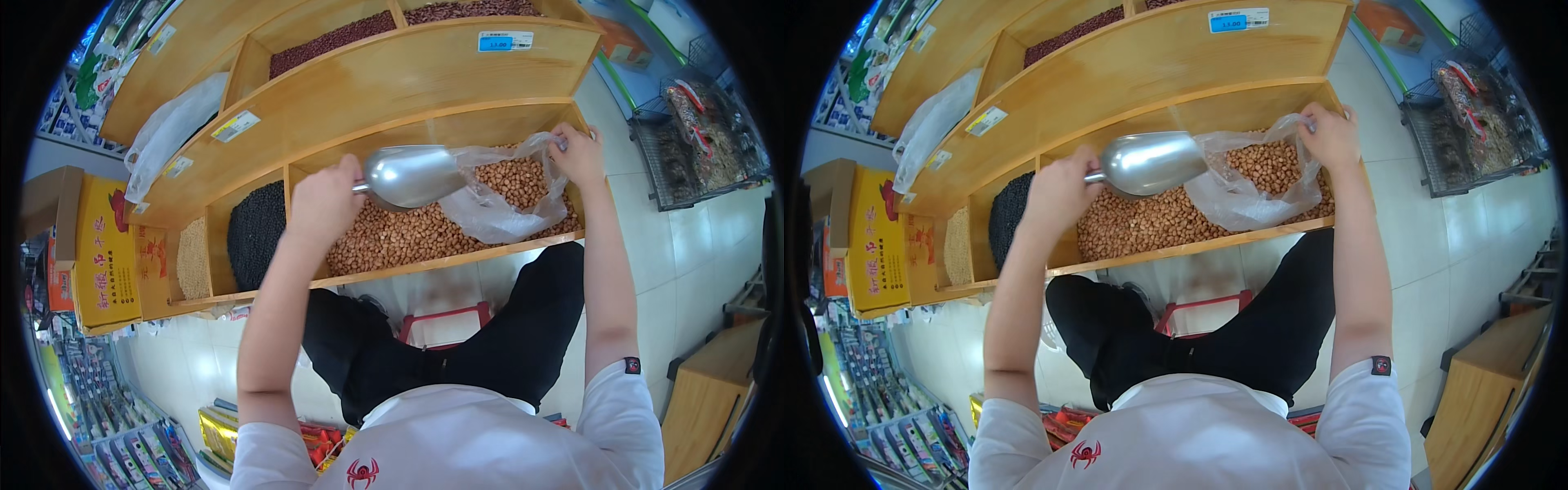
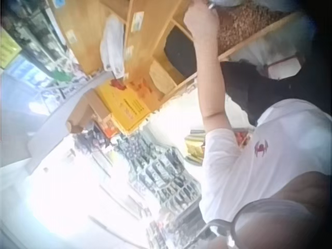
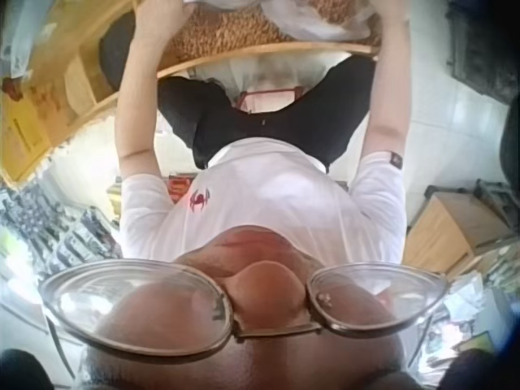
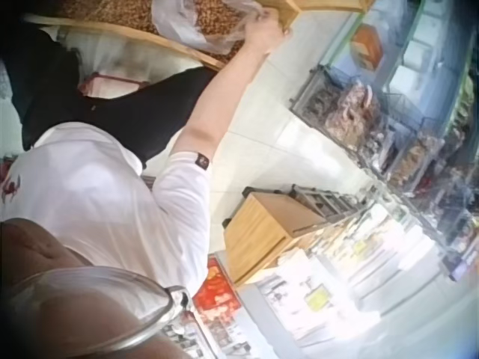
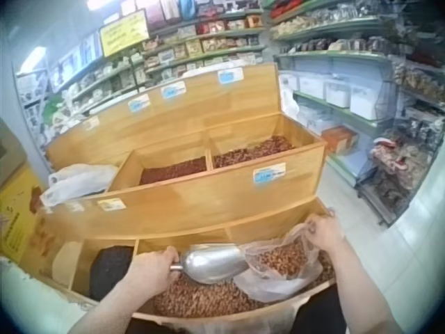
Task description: The person scoops peanuts from a bulk bin into a plastic bag using a metal scoop. They then tie the bag and place it into a larger plastic bag before continuing to scoop more peanuts into the second bag.
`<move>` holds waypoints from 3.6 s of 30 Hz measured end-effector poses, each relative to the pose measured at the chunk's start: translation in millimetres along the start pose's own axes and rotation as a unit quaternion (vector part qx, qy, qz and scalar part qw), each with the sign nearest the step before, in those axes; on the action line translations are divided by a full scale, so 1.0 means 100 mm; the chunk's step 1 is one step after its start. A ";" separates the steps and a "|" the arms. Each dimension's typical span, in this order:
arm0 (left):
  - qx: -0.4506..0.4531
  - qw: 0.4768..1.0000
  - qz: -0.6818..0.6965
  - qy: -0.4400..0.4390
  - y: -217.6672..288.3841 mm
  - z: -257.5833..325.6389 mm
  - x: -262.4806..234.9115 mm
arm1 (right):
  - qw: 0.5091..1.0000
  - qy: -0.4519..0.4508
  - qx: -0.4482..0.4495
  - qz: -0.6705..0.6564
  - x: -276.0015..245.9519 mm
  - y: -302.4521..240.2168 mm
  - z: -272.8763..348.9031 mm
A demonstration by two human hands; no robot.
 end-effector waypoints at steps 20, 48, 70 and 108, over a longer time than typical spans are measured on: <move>0.021 0.892 -0.351 -0.284 -0.41 0.39 0.16 | 1.000 -0.004 0.002 0.012 -0.05 -0.06 0.01; -0.081 0.977 -0.114 -0.161 -0.55 0.27 0.53 | 1.000 -0.006 0.001 0.013 -0.05 -0.10 0.01; -0.181 0.940 0.218 -0.191 -0.70 0.24 1.84 | 1.000 -0.002 0.005 0.012 -0.02 -0.07 0.01; -0.026 0.964 0.261 0.047 -0.07 0.12 0.70 | 1.000 0.027 -0.013 -0.008 -0.04 -0.08 0.01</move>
Point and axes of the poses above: each hand's wrist, its own z-axis away from the middle knuckle, its own x-axis out of the palm, y = z × x, the point moved 6 cm from there along -z, towards the middle knuckle, and after that the axes turned 6 degrees about -z, right-handed, at the moved point
